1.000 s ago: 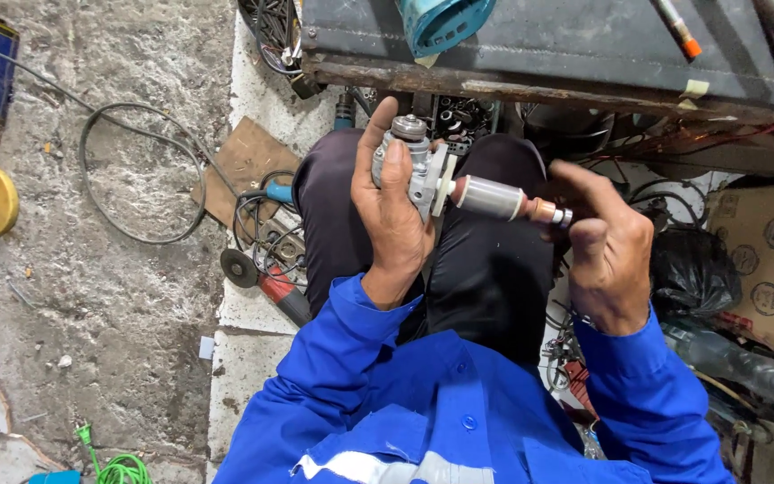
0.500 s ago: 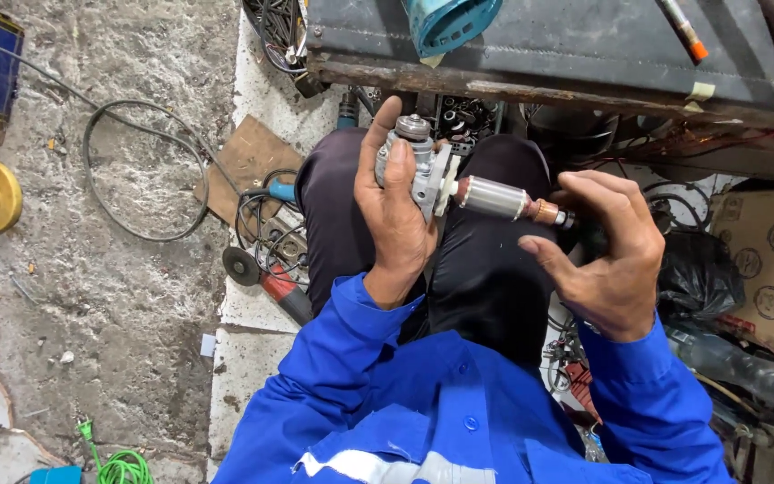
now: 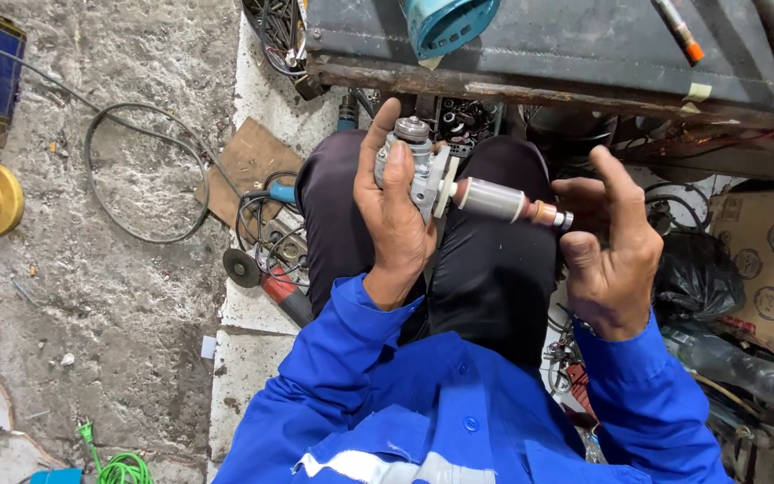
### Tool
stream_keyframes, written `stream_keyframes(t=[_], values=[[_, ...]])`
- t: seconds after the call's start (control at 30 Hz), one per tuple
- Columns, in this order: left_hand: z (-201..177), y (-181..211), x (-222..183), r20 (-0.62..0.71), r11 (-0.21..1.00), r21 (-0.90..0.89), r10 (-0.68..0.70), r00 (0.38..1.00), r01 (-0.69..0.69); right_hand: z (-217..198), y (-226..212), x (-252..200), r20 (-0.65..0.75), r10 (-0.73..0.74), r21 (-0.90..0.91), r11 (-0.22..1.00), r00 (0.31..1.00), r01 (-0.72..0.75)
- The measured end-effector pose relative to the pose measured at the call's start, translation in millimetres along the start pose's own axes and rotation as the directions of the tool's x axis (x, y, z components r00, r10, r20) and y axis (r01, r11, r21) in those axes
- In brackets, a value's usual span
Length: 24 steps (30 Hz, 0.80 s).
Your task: Assembling an electric motor armature by installing the cooling fan and bearings onto the shaft, then preparing to install it into the motor housing.
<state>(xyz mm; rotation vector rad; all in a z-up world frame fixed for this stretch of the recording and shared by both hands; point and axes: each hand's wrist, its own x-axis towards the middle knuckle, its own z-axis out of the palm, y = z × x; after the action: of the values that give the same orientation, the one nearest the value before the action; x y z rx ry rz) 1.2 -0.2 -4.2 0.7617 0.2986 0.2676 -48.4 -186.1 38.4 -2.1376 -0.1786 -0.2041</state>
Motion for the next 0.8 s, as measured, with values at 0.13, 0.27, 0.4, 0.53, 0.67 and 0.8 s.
stream_keyframes(t=[0.13, 0.27, 0.4, 0.53, 0.67, 0.8], values=[[-2, -2, 1, 0.009, 1.000, -0.028, 0.013, 1.000, -0.013, -1, 2, 1, -0.022, -0.121, -0.043, 0.992, 0.992, 0.120], [-3, -3, 1, 0.017, 0.999, -0.001, 0.036, 0.999, -0.036, -4, 6, 0, 0.025, -0.240, -0.090, 0.966, 0.970, 0.241], [-2, -2, 1, 0.034, 0.999, -0.013, 0.053, 0.998, -0.053, -1, 2, -1, 0.014, -0.216, -0.077, 0.973, 0.976, 0.217], [-5, 0, 0, 0.028, 0.999, -0.029, 0.038, 0.999, -0.038, -2, -6, -4, -0.016, 0.032, -0.115, 0.993, 0.999, -0.034], [-5, -3, 1, 0.026, 0.999, -0.011, 0.035, 0.999, -0.034, -3, -1, -3, -0.007, -0.066, -0.034, 0.997, 0.998, 0.065], [-2, -2, 1, 0.026, 0.999, 0.003, 0.043, 0.999, -0.043, -3, 1, 5, 0.017, -0.249, -0.227, 0.942, 0.968, 0.246]])
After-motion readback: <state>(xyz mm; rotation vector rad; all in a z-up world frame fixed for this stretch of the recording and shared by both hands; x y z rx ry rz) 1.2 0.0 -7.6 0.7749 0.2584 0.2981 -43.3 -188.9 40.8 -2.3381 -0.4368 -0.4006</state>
